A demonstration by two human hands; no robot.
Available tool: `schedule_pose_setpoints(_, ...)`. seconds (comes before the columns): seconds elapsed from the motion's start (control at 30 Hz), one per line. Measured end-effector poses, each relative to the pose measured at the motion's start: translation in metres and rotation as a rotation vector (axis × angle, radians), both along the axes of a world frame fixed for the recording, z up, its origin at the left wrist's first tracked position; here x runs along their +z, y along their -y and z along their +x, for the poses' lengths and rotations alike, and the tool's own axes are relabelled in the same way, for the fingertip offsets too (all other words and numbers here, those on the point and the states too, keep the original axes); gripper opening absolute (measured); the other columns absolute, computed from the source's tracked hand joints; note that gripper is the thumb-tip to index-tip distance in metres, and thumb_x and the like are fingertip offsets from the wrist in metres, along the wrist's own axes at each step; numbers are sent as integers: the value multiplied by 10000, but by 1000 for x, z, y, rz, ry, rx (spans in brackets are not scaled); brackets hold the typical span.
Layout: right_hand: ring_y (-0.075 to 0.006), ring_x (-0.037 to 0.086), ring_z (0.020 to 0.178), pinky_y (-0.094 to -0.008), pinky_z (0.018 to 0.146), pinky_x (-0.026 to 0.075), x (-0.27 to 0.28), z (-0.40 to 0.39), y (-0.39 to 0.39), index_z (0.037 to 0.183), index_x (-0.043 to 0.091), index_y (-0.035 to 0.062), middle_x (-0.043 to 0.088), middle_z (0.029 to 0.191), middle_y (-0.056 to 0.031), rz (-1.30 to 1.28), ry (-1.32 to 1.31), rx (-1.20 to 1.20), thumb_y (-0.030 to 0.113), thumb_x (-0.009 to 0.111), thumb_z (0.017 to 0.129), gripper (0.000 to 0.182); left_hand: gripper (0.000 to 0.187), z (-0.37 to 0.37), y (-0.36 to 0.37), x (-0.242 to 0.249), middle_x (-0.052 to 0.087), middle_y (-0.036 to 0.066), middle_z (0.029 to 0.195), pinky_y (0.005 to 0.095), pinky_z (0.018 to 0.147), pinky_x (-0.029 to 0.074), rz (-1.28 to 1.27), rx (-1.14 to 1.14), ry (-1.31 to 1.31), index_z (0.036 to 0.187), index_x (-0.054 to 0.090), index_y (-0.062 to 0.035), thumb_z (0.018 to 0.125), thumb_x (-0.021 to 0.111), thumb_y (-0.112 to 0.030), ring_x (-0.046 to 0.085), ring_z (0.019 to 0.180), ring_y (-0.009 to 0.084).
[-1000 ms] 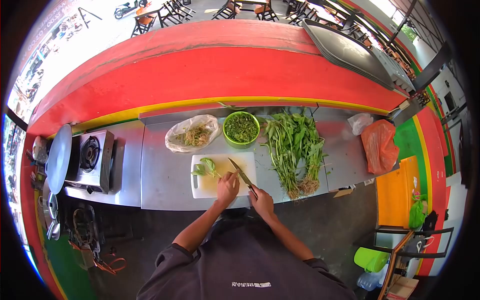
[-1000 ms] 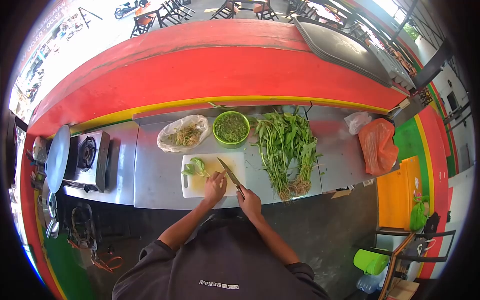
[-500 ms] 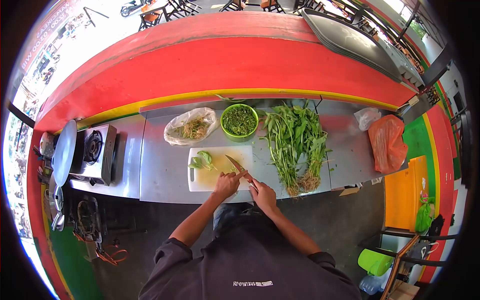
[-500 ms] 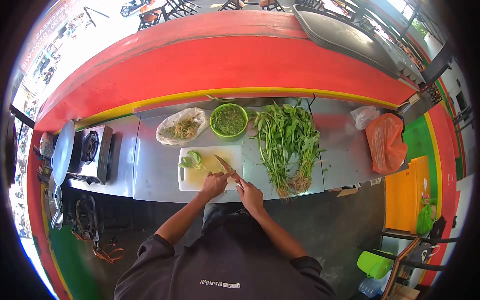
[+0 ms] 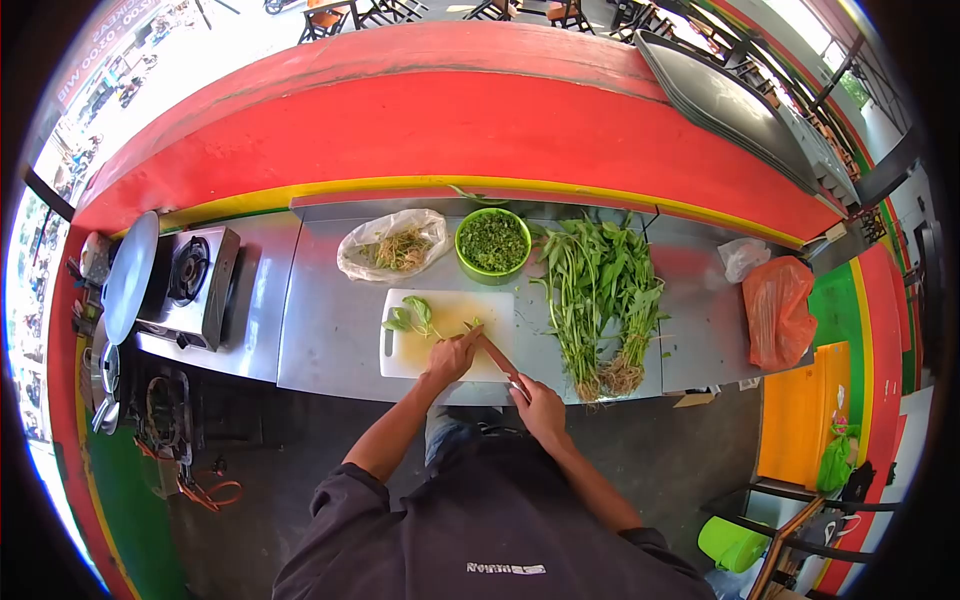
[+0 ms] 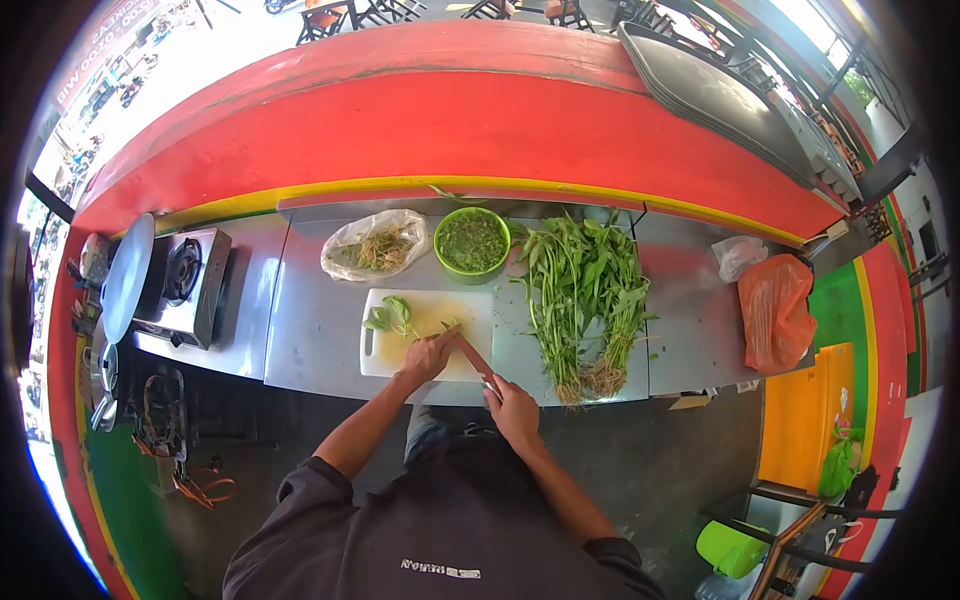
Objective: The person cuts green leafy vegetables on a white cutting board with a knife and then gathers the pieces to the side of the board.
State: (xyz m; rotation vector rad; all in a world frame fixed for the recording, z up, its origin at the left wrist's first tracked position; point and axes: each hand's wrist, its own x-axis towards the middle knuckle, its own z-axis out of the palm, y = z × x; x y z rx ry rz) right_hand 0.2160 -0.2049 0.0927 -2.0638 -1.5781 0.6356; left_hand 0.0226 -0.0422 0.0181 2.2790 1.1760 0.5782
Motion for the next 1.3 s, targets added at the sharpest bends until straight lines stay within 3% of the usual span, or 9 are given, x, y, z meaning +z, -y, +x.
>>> schedule_pose_setpoints(0.3, -307, 738, 763, -377, 692, 554, 7, 16, 10, 1213, 730, 45, 759, 903, -177, -5, -202, -28, 298, 728, 948, 366, 449, -6, 6, 5, 736, 225, 922, 490, 675, 557, -219, 131, 180, 1413, 619, -113, 973, 537, -153, 713, 754, 391)
schedule_pose_setpoints(0.43, -336, 725, 714, -389, 644, 538, 15, 23, 1, 1182, 739, 43, 730, 829, -209, -47, -220, -72, 307, 705, 963, 345, 426, -11, 14, 3, 724, 216, 873, 458, 633, 536, -307, 168, 258, 1387, 641, -99, 969, 560, -121, 696, 687, 360)
schedule_pose_setpoints(0.5, -240, 634, 602, -357, 588, 489, 6, 28, -5, 1210, 738, 40, 692, 734, -144, 43, -228, -66, 296, 718, 965, 355, 400, -11, 17, 4, 715, 200, 871, 453, 637, 535, -271, 189, 280, 1359, 657, -96, 966, 584, -127, 690, 689, 346)
schedule_pose_setpoints(0.63, -239, 678, 641, -358, 608, 507, -26, 33, -20, 1220, 718, 0, 741, 811, -168, 143, -188, -126, 289, 687, 989, 372, 316, -16, 18, 6, 669, 146, 868, 424, 630, 526, -50, 293, 310, 1257, 701, -82, 951, 663, -151, 658, 676, 303)
schedule_pose_setpoints(0.7, -306, 723, 714, -394, 665, 539, -39, 30, -27, 1227, 709, -12, 744, 846, -214, 209, -213, -118, 293, 674, 994, 385, 308, -27, 15, 6, 650, 92, 962, 419, 725, 511, -65, 339, 265, 1232, 708, -105, 929, 699, -154, 654, 830, 270)
schedule_pose_setpoints(0.77, -334, 726, 738, -403, 687, 545, -45, 29, -27, 1228, 707, -11, 739, 859, -233, 85, -230, -113, 298, 673, 991, 391, 352, -43, 8, 8, 648, 68, 1089, 436, 848, 468, 280, 408, -56, 1260, 701, -141, 908, 703, -136, 626, 1024, 269)
schedule_pose_setpoints(0.97, -348, 733, 752, -402, 703, 553, -32, 16, -16, 1215, 720, -4, 750, 902, -239, 23, -270, -82, 306, 675, 987, 388, 457, -79, -15, 13, 572, 79, 1314, 467, 957, 406, 231, 284, -163, 1336, 680, -228, 894, 699, -114, 543, 1214, 273)
schedule_pose_setpoints(1.17, -151, 674, 657, -326, 630, 517, -48, 24, -8, 1270, 695, -32, 723, 754, -127, 49, -308, -99, 301, 670, 1004, 427, 467, -104, -32, 10, 479, 77, 1475, 494, 1058, 376, 319, -8, -363, 1321, 708, -296, 898, 649, -108, 462, 1366, 275)
schedule_pose_setpoints(1.3, -137, 664, 643, -308, 617, 512, -54, 22, -4, 1272, 697, -26, 719, 739, -113, 84, -351, -120, 269, 673, 1006, 398, 390, -111, -45, 15, 472, 64, 1483, 508, 1074, 370, 376, -126, -370, 1244, 748, -304, 896, 650, -158, 451, 1382, 266)
